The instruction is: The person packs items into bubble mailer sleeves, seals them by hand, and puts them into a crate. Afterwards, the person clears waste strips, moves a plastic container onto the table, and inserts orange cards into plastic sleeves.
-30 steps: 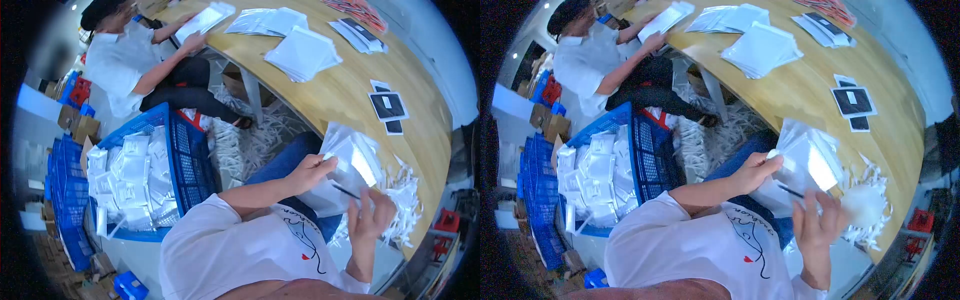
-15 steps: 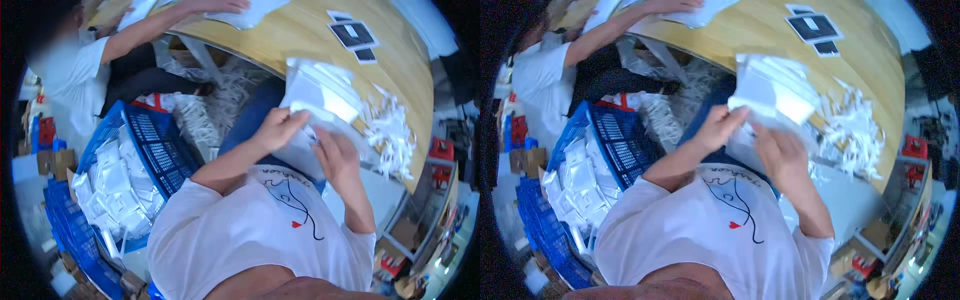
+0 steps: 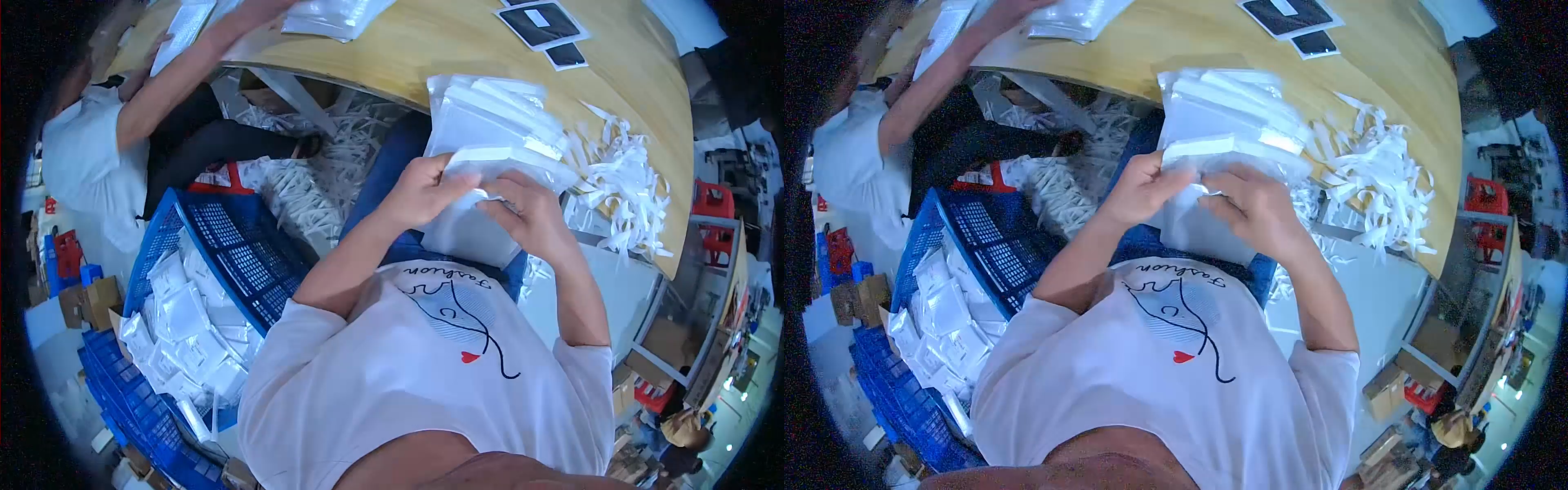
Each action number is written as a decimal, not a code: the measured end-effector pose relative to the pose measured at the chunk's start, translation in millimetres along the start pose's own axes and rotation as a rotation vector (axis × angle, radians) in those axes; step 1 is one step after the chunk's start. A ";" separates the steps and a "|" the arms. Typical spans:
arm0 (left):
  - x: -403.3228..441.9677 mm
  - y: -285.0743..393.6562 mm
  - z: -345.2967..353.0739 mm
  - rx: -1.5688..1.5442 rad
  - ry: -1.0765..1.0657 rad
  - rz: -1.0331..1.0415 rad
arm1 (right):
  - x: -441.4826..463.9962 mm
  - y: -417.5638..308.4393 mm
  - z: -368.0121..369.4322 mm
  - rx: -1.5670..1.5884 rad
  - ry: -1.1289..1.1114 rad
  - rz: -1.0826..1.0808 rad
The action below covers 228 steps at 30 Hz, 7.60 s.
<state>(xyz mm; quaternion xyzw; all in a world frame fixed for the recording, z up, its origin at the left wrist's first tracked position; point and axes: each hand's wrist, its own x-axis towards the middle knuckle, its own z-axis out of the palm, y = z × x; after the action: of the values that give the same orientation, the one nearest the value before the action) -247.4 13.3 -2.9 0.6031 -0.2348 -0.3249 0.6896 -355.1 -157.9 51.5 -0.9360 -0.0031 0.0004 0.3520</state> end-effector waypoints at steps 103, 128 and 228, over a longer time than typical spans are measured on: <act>34.2 46.1 19.1 1.247 -0.093 0.505 | 24.8 39.3 -130.0 0.249 1.099 -0.043; -20.3 6.7 -17.8 -0.142 0.407 -0.089 | 3.7 -23.1 -16.3 -0.328 0.533 -0.384; 46.2 43.9 23.1 -0.433 0.190 0.135 | 30.3 -15.6 -15.0 -0.497 0.501 -0.587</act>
<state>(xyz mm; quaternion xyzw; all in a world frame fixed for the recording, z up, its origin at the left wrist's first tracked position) -225.3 -33.5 40.9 0.4520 -0.1333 -0.2627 0.8420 -324.8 -155.9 73.2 -0.9229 -0.1828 -0.3263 0.0917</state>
